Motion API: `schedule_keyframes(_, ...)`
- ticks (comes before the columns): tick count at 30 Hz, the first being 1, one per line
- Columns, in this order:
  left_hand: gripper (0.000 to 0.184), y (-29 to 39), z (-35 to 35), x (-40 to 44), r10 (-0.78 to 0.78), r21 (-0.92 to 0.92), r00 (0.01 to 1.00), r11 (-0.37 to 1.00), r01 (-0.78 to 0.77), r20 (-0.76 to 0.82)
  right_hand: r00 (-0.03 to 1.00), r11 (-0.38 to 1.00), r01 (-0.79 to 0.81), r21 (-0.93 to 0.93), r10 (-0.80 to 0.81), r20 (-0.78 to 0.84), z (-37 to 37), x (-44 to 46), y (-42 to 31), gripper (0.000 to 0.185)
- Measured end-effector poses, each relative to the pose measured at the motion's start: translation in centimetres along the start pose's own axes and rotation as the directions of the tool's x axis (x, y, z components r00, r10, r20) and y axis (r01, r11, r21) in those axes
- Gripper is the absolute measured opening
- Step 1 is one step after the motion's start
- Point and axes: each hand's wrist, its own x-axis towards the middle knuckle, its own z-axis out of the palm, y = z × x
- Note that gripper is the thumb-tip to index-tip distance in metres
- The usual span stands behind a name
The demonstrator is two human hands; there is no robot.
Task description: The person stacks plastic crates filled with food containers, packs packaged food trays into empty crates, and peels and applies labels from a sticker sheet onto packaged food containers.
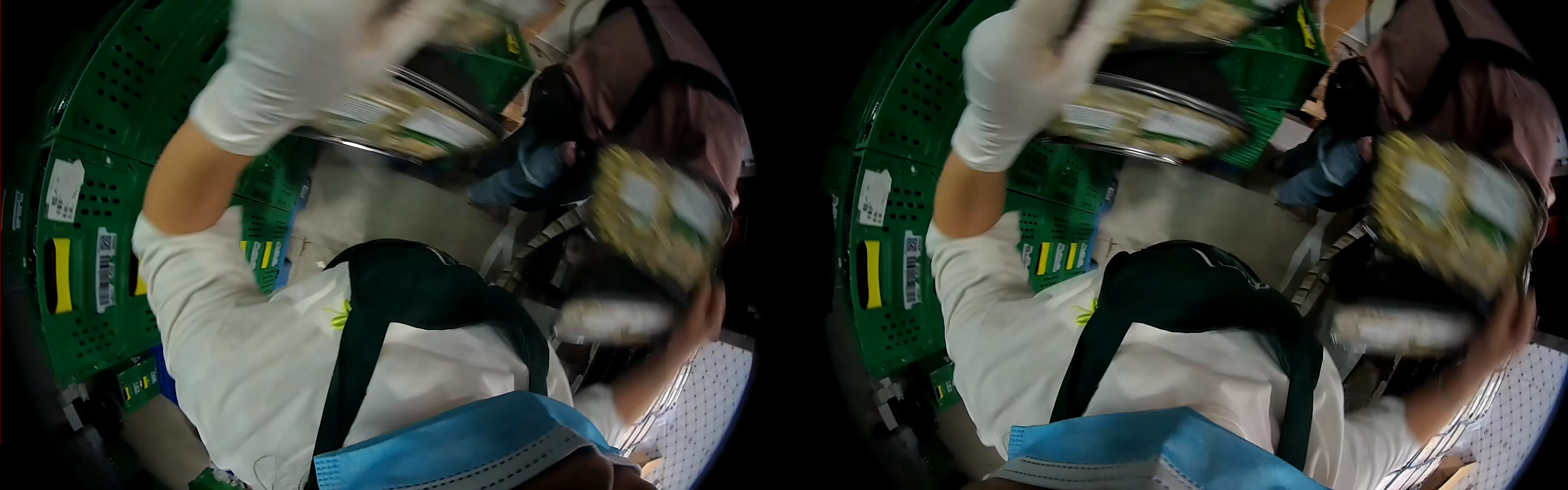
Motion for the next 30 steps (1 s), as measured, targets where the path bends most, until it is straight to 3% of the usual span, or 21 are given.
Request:
schedule_keyframes(1,0.026,-3.5,-0.2,-1.3,-0.032,0.105,0.999,0.994,0.031,0.012,0.965,0.940,0.211,0.269,-0.244,0.092,6.2,2.9,-6.9,0.017)
schedule_keyframes(2,0.026,-7.0,0.1,-2.6,-0.029,0.200,1.000,0.979,0.028,0.000,0.946,0.985,0.108,0.133,-0.143,0.290,10.8,5.6,-8.3,0.017)
schedule_keyframes(3,0.020,-9.3,-0.4,-3.6,-0.207,0.303,0.970,0.939,0.162,0.125,0.921,0.901,0.069,0.429,-0.223,0.320,16.7,8.3,-10.1,0.020)
schedule_keyframes(4,0.025,-13.2,0.2,-5.9,-0.431,0.408,0.871,0.857,0.314,0.235,0.892,0.928,0.153,0.339,-0.277,0.356,21.2,11.5,-12.1,0.026)
schedule_keyframes(5,0.027,-15.6,0.9,-6.8,-0.442,0.340,0.886,0.862,0.375,0.142,0.877,0.918,0.198,0.343,-0.322,0.356,25.9,14.5,-13.3,0.032)
schedule_keyframes(7,0.025,-17.9,2.0,-7.6,-0.507,0.388,0.859,0.808,0.443,0.076,0.881,0.922,0.305,0.237,-0.368,0.296,32.7,19.1,-14.8,0.039)
schedule_keyframes(9,0.026,-21.8,3.1,-8.6,-0.567,0.523,0.820,0.722,0.453,0.073,0.831,0.888,0.432,0.158,-0.460,0.313,40.4,23.7,-17.3,0.039)
schedule_keyframes(10,0.030,-23.2,4.1,-8.9,-0.384,0.582,0.920,0.767,0.270,0.080,0.826,0.921,0.357,0.158,-0.390,0.407,45.4,26.3,-16.8,0.040)
schedule_keyframes(11,0.027,-23.1,5.3,-8.3,-0.608,0.329,0.793,0.745,0.581,-0.022,0.806,0.947,0.283,0.151,-0.320,0.499,50.1,28.0,-15.9,0.042)
schedule_keyframes(13,0.024,-24.9,7.4,-8.2,-0.633,0.269,0.774,0.747,0.608,0.007,0.791,0.910,0.354,0.217,-0.415,0.450,56.5,28.6,-15.7,0.037)
schedule_keyframes(15,0.022,-25.2,11.4,-7.4,-0.871,-0.135,0.490,0.484,0.865,0.018,0.742,0.922,0.378,0.090,-0.359,0.566,66.3,28.4,-11.1,0.041)
schedule_keyframes(16,0.018,-25.8,13.8,-7.4,-0.921,-0.323,0.388,0.361,0.875,0.021,0.712,0.922,0.386,0.025,-0.315,0.627,71.1,27.7,-8.4,0.044)
schedule_keyframes(18,0.012,-27.6,17.8,-7.9,-0.966,-0.373,0.183,0.104,0.922,0.183,0.623,0.944,0.325,-0.063,-0.164,0.765,75.0,27.0,-8.5,0.052)
schedule_keyframes(19,0.013,-28.2,20.0,-8.3,-0.959,-0.397,0.111,-0.002,0.918,0.261,0.544,0.954,0.280,-0.102,-0.070,0.836,73.4,26.0,-10.5,0.056)
schedule_keyframes(21,0.015,-28.9,24.1,-9.3,-0.918,-0.433,0.017,-0.171,0.885,0.396,0.350,0.944,0.200,0.262,-0.318,0.881,70.2,24.6,-15.8,0.060)
schedule_keyframes(22,0.016,-28.9,26.0,-9.5,-0.898,-0.439,-0.012,-0.227,0.869,0.440,0.094,0.828,-0.275,0.489,-0.483,0.871,69.9,23.0,-17.2,0.063)
schedule_keyframes(23,0.017,-28.8,27.6,-9.8,-0.876,-0.443,-0.038,-0.281,0.851,0.481,-0.048,0.666,-0.574,0.477,-0.609,0.792,66.6,21.7,-20.2,0.067)
schedule_keyframes(25,0.019,-28.4,30.3,-10.8,-0.823,-0.409,-0.046,-0.329,0.851,0.567,-0.105,0.373,-0.883,0.285,-0.749,0.654,64.5,17.0,-23.1,0.077)
schedule_keyframes(27,0.019,-27.7,32.8,-12.4,-0.794,-0.390,0.018,-0.278,0.878,0.607,-0.135,0.318,-0.942,0.104,-0.645,0.753,63.3,15.2,-26.1,0.087)
schedule_keyframes(28,0.019,-27.8,33.2,-13.0,-0.778,-0.389,-0.025,-0.342,0.855,0.628,-0.179,0.265,-0.964,-0.022,-0.586,0.791,62.9,15.9,-26.9,0.086)
schedule_keyframes(30,0.017,-28.0,33.4,-13.3,-0.765,-0.394,-0.081,-0.416,0.819,0.639,-0.055,0.290,-0.952,0.100,-0.481,0.875,62.4,16.6,-26.0,0.072)
